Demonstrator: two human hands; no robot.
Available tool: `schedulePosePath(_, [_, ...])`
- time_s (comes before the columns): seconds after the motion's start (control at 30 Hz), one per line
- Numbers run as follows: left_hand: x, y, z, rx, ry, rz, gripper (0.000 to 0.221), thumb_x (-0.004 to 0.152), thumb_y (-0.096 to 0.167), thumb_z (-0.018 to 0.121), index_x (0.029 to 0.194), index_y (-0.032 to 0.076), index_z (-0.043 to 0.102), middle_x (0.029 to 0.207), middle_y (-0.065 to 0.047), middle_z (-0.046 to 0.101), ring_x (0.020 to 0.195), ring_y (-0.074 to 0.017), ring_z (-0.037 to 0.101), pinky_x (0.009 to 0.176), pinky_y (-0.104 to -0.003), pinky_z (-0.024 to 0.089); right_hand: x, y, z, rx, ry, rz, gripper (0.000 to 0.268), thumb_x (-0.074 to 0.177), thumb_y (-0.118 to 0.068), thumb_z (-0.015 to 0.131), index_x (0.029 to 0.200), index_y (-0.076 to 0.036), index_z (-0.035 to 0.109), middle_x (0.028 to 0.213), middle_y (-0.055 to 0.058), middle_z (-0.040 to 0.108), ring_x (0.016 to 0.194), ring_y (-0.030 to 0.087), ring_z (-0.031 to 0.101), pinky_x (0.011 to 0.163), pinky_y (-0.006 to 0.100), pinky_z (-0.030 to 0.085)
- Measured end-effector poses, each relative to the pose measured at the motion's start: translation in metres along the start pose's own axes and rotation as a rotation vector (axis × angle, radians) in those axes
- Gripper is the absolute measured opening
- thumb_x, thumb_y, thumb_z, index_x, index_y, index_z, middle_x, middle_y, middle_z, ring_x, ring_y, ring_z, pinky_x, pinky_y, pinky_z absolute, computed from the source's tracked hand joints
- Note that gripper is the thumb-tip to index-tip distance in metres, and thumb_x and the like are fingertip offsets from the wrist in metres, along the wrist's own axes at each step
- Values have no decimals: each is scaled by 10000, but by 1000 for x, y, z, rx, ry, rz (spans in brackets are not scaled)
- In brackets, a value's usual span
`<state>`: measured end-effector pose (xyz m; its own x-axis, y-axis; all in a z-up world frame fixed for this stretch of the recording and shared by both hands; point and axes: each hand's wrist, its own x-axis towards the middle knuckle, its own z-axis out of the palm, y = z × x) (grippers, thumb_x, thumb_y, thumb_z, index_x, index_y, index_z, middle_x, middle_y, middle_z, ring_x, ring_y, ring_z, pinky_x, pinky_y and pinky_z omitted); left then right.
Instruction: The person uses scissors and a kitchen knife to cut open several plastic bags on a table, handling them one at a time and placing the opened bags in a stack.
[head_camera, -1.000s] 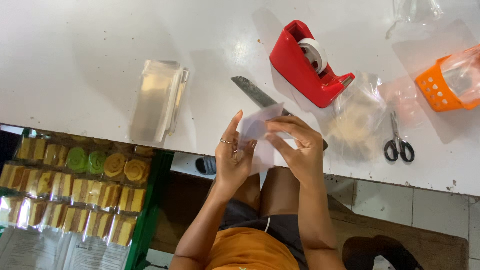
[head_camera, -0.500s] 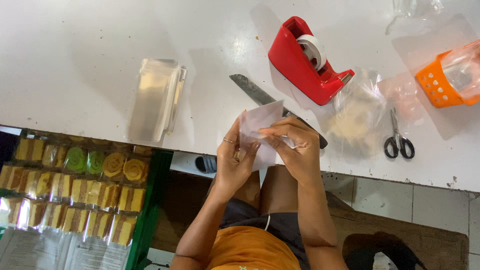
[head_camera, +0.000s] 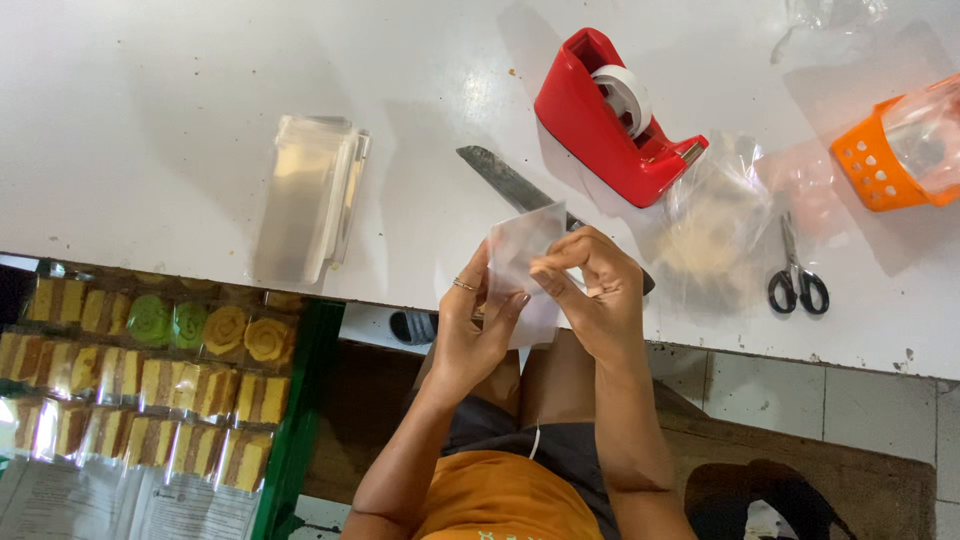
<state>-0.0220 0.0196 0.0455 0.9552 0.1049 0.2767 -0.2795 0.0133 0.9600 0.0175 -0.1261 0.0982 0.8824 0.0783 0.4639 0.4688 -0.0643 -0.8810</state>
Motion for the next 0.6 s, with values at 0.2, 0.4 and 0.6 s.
schedulePosePath(0.2, [5,1,-11,-31,-29,3,756,863,-48,774,1513,-112,393,1162,-288,714,1019,-301,737,867,-424,607,-5,8,-11,22,48,34,350,844,-294,891,995,-47,695,933,130,645,870,204,577,896,376,492])
schedulePosePath(0.4, [20,-3,-13,51,-95,117,519,904,-31,741,1404,-8,603,964,-146,673,834,-221,687,700,-306,616,-17,11,-10,168,-48,284,891,921,-590,684,1586,-108,338,1394,76,595,1290,130,517,1159,364,380])
schedulePosePath(0.6, [25,-9,1,118,-71,254,466,912,-130,640,1344,45,620,1142,-74,672,983,-259,673,872,-359,535,-23,21,14,74,114,62,436,1051,-221,563,1430,-24,479,1123,164,631,1033,266,634,1032,450,485])
